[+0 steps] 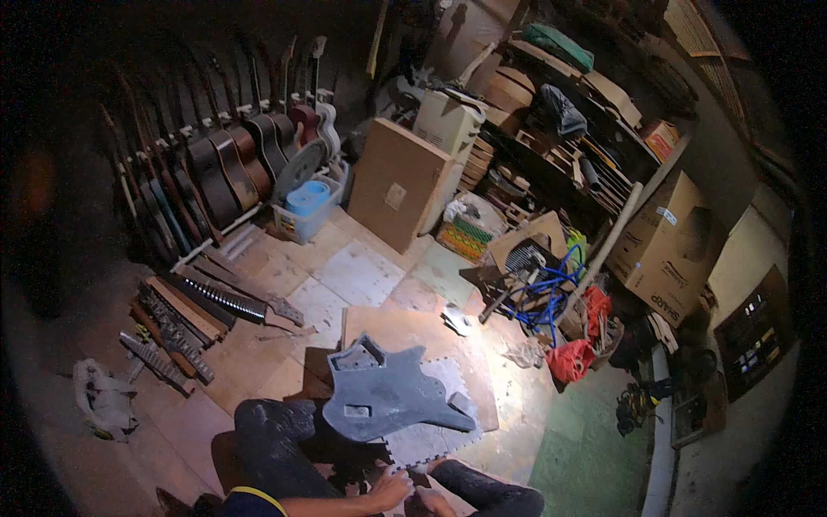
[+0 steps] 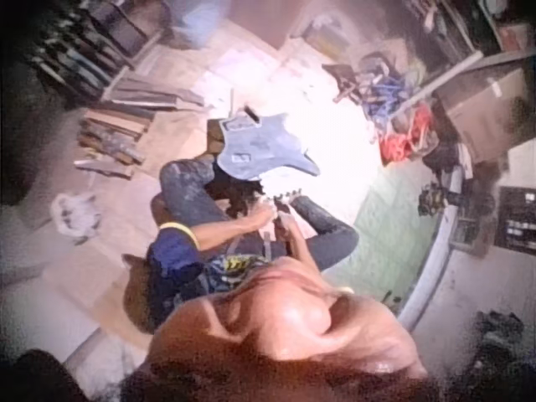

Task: The person sands the surface and edges of a wooden electric guitar body using a sanding block, turning the body over and wiping it down to check the finish.

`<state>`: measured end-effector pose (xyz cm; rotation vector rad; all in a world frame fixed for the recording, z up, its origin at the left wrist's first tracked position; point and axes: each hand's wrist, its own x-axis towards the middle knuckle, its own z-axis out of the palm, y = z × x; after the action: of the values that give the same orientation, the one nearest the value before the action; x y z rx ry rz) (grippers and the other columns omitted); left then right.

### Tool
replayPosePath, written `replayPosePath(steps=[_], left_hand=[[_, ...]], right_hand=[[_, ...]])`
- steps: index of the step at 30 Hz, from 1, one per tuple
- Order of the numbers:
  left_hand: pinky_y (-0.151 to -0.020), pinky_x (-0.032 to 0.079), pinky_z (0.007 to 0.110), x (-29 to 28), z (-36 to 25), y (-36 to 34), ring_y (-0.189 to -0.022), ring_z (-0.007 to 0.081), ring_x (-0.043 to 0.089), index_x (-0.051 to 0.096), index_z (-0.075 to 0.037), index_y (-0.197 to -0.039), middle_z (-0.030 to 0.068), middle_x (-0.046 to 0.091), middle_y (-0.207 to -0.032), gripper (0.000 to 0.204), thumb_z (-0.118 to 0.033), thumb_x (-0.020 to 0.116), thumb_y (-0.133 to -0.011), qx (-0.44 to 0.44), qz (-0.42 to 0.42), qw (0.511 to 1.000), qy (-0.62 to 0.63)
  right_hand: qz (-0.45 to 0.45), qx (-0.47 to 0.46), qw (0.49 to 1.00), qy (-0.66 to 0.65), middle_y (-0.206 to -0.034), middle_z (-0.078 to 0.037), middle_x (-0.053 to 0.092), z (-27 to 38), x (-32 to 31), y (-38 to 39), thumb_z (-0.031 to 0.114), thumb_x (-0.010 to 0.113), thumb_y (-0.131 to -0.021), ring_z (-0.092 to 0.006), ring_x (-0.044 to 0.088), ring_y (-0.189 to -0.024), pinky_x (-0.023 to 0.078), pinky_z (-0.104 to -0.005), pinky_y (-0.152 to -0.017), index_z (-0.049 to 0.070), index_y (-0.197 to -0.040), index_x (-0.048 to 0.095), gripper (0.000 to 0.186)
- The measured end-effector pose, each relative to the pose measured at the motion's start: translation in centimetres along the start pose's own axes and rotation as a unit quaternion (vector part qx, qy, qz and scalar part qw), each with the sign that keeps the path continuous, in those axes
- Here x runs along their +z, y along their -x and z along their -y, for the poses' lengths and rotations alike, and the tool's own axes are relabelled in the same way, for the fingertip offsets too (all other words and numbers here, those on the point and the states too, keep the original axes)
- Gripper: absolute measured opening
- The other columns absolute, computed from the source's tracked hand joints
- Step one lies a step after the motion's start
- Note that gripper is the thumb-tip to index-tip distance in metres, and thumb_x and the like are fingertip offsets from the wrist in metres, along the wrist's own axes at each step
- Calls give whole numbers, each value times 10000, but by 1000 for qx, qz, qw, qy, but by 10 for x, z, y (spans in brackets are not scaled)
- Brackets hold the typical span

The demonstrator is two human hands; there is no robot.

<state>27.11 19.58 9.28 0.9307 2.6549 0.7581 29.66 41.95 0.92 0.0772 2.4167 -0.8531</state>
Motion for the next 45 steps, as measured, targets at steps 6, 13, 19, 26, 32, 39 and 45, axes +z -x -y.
replayPosePath(steps=[6,13,19,26,32,39,45], left_hand=[[-894,436,496,-39,1,-10,-1135,317,541,697,-101,-957,74,638,-1025,198,-201,674,-788,-26,-54,997,56],[-762,488,472,-100,5,-14,-860,371,657,664,-25,-979,190,678,-932,424,-434,553,-957,26,60,968,242],[-740,503,453,-153,-28,-19,-810,348,650,679,-23,-964,189,670,-881,320,-330,594,-935,68,-11,969,239],[-777,496,406,-154,-39,-14,-878,262,641,688,-116,-976,52,670,-933,216,-215,645,-790,157,-226,961,-13],[-819,499,412,-165,-10,-40,-909,247,632,660,-131,-1066,40,655,-964,323,-200,601,-756,225,-250,939,-69],[-833,487,394,-178,-12,-48,-886,209,620,645,-151,-1025,28,582,-868,249,-188,574,-790,279,-180,931,-149],[-753,495,417,-173,-23,-33,-819,234,626,681,-142,-1075,41,598,-826,273,-198,640,-811,260,-215,937,-94]], right_hand=[[-48,-33,982,-179,-785,-161,704,105,-87,41,340,671,-900,-265,681,-715,498,-381,-655,14,-880,719,330],[-89,-92,985,-114,-791,-168,701,161,-119,66,356,688,-881,-296,687,-743,510,-386,-698,7,-899,719,352],[-179,-78,977,-88,-643,-205,602,204,-145,70,388,701,-837,-290,608,-576,454,-428,-573,-14,-747,674,413],[-278,-172,945,11,-626,-216,612,209,-156,42,425,717,-781,-370,611,-569,457,-485,-557,3,-680,678,436],[-329,-75,937,-96,-666,-184,663,211,-145,4,375,739,-745,-341,638,-575,467,-463,-564,-9,-705,688,390],[-318,-58,946,34,-691,-167,681,218,-153,-26,341,693,-756,-368,651,-633,531,-454,-664,16,-664,706,338],[-306,127,936,-122,-858,-306,674,195,-184,-48,349,760,-728,-442,680,-851,534,-493,-779,-70,-760,693,425]])
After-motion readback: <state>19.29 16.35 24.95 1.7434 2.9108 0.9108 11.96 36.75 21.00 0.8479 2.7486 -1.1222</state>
